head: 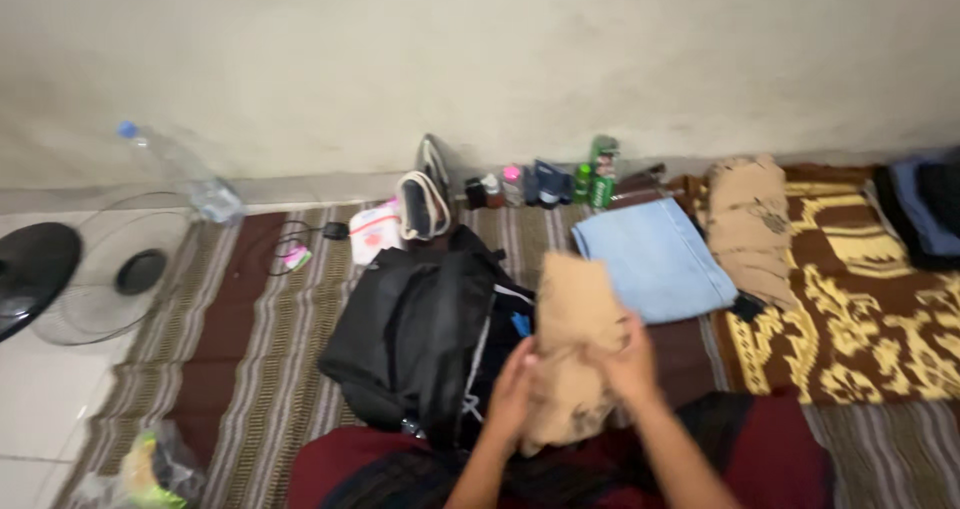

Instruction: The person folds a white towel and places it into a black backpack. They then fold a beige patterned cloth and place it into the backpack. Finally, they fold a light blue cloth and place it into the backpack.

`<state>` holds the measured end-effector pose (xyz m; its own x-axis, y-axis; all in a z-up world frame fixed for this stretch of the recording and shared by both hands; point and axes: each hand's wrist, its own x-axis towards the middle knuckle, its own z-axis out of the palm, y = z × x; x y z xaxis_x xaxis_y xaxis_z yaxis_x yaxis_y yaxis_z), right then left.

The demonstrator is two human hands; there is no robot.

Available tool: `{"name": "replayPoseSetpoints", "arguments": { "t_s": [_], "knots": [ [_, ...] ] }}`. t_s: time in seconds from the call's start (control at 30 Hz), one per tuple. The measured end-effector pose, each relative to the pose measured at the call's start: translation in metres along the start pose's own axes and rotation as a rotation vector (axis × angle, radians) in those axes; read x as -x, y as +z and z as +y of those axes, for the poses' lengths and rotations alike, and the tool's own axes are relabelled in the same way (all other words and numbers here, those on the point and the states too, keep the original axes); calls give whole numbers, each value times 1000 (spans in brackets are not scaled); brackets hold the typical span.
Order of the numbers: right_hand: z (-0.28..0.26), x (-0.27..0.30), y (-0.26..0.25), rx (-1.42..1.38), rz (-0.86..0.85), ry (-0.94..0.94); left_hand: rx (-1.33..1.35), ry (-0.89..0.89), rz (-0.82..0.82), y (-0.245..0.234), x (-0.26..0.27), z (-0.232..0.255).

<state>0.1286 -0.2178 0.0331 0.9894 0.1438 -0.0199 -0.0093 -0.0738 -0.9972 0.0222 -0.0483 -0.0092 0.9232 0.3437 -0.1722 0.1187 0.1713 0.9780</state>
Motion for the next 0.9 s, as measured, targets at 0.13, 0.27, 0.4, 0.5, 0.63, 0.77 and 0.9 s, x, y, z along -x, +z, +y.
{"name": "replayPoseSetpoints", "arguments": {
  "t_s": [0.13,0.27,0.4,0.5,0.63,0.77,0.9],
  "knots": [
    [-10,-33,-90,-118,182,-42,-73,44,-197,86,-12,-4],
    [-16,-56,-181,46,385,-1,14,49,-403,162,-23,-1],
    [4,-71,-250,134,476,55,-184,-24,-451,206,-18,0],
    [26,-72,-279,128,477,132,-207,-10,-469,223,-22,4],
    [45,-69,-285,290,425,298,-310,-52,-415,205,-24,16],
    [46,-76,-270,1041,425,330,-391,-74,-298,188,-27,28],
    [42,-105,-246,1427,623,-372,-417,83,-217,188,-38,35]
  ]
}}
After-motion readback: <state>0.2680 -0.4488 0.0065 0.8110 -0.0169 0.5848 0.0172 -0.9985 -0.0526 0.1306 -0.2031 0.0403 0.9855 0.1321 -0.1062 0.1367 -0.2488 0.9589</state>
